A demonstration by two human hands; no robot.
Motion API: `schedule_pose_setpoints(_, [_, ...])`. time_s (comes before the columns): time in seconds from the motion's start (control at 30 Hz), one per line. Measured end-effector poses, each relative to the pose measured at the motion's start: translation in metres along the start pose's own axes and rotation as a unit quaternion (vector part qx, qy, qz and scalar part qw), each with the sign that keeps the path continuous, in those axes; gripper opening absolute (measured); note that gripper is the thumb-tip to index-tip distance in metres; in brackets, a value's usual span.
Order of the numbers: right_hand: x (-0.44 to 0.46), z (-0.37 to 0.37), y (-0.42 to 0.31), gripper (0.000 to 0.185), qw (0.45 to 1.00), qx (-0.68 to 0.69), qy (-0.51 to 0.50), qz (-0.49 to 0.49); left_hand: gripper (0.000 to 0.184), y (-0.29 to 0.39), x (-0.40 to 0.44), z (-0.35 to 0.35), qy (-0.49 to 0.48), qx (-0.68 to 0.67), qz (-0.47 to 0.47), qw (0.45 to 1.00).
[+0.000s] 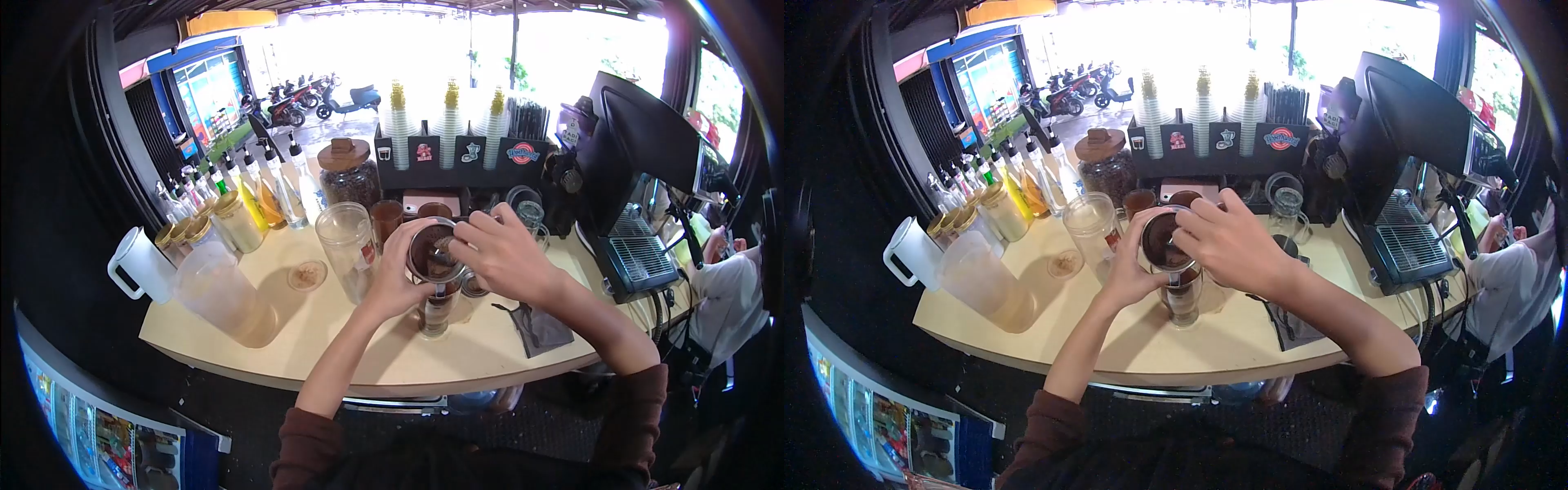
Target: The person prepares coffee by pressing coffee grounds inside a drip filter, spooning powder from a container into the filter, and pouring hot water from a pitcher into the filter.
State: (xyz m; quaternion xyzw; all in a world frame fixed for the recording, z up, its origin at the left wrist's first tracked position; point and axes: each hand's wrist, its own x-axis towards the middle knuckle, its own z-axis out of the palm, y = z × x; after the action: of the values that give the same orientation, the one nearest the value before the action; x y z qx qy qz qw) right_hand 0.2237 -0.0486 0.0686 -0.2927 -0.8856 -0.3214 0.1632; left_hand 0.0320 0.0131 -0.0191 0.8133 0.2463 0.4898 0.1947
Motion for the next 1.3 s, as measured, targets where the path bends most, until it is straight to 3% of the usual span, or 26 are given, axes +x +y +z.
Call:
schedule_pose_setpoints(0.5, [0.010, 0.002, 0.011, 0.013, 0.999, 0.006, 0.001, -0.039, 0.084, 0.000, -0.001, 0.001, -0.001, -0.038, -0.008, 0.999])
schedule_pose_setpoints(0.73, [0.016, -0.007, 0.016, 0.008, 0.996, 0.016, -0.071, -0.049, 0.085, -0.002, -0.002, 0.001, 0.004, -0.027, -0.009, 1.000])
schedule_pose_setpoints(0.8, [0.015, 0.000, 0.007, 0.011, 0.998, 0.011, 0.003, -0.068, 0.085, -0.002, -0.003, 0.001, 0.006, -0.034, -0.004, 0.999])
schedule_pose_setpoints(1.07, [0.014, -0.004, 0.012, 0.007, 0.998, 0.032, -0.050, -0.026, 0.087, -0.001, -0.001, 0.000, -0.009, 0.006, 0.006, 1.000])
schedule_pose_setpoints(1.3, [0.010, -0.003, 0.005, 0.007, 0.998, -0.030, 0.002, -0.063, 0.087, 0.000, -0.002, -0.001, -0.006, 0.001, 0.015, 1.000])
